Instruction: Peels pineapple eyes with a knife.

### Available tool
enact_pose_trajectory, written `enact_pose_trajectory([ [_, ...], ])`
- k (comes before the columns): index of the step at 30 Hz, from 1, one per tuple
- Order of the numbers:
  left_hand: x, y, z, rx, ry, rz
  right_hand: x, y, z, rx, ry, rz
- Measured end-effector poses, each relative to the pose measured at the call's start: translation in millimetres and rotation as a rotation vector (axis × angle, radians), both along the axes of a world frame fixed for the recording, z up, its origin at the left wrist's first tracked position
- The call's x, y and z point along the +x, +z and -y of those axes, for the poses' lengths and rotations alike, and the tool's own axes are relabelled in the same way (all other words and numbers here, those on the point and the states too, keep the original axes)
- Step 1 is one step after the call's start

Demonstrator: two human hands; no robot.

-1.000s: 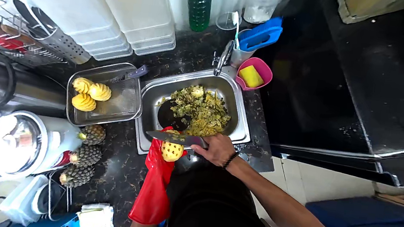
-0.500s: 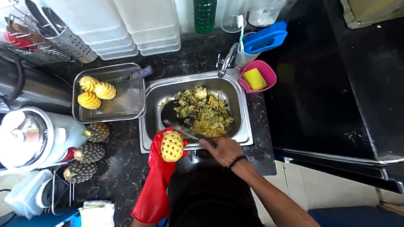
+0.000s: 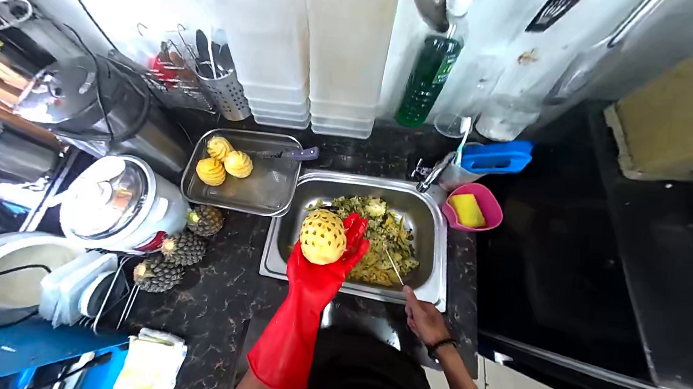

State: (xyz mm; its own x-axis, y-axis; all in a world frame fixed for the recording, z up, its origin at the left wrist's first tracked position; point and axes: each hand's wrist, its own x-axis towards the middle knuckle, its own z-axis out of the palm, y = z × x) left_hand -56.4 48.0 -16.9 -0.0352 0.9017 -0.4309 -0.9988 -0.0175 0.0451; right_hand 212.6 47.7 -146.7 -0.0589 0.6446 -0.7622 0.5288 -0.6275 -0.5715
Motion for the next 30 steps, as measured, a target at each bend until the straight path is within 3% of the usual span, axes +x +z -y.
enact_pose_trajectory([
  [2, 2.8, -7.3, -5.0, -0.014, -0.005, -0.041, -3.2, 1.4, -6.0, -0.089, -0.058, -0.069],
  [4, 8.2, -13.9, -12.5, -0.063, -0.006, -0.146, -12.7, 11.3, -17.6, -0.041, -0.066, -0.12],
  [8, 28.2, -7.5, -10.6, -0.25, 0.063, -0.303, -39.4, 73.9, -33.4, 0.359, 0.269, -0.123],
  [12, 45.3, -7.5, -4.9, -0.321, 0.072, -0.444, -72.7, 154.9, -44.8, 0.587, 0.615, 0.123],
  [14, 55.1, 16.6, 15.0, -0.349, 0.041, -0.595, -81.1, 172.2, -41.2, 0.695, 0.717, 0.216],
  [17, 54.6, 28.6, 56.1, -0.182, -0.077, -0.717, -84.1, 178.0, -34.1, 0.805, 0.825, 0.325],
  [20, 54.2, -2.4, 40.0, -0.277, 0.037, -0.703, -80.9, 168.6, -35.9, 0.872, 0.794, 0.383],
  [22, 53.5, -0.1, 24.7, -0.435, 0.06, -0.566, -73.2, 160.5, -45.7, 0.829, 0.748, 0.382],
  [24, 50.8, 2.1, 24.9, -0.45, 0.053, -0.522, -68.9, 154.1, -49.7, 0.77, 0.747, 0.343],
  [27, 56.2, 13.3, 42.5, -0.372, 0.018, -0.621, -75.1, 157.3, -34.5, 0.724, 0.791, 0.246],
  [30, 58.8, 19.2, 42.0, -0.398, 0.015, -0.701, -80.8, 155.3, -31.3, 0.733, 0.814, 0.289],
])
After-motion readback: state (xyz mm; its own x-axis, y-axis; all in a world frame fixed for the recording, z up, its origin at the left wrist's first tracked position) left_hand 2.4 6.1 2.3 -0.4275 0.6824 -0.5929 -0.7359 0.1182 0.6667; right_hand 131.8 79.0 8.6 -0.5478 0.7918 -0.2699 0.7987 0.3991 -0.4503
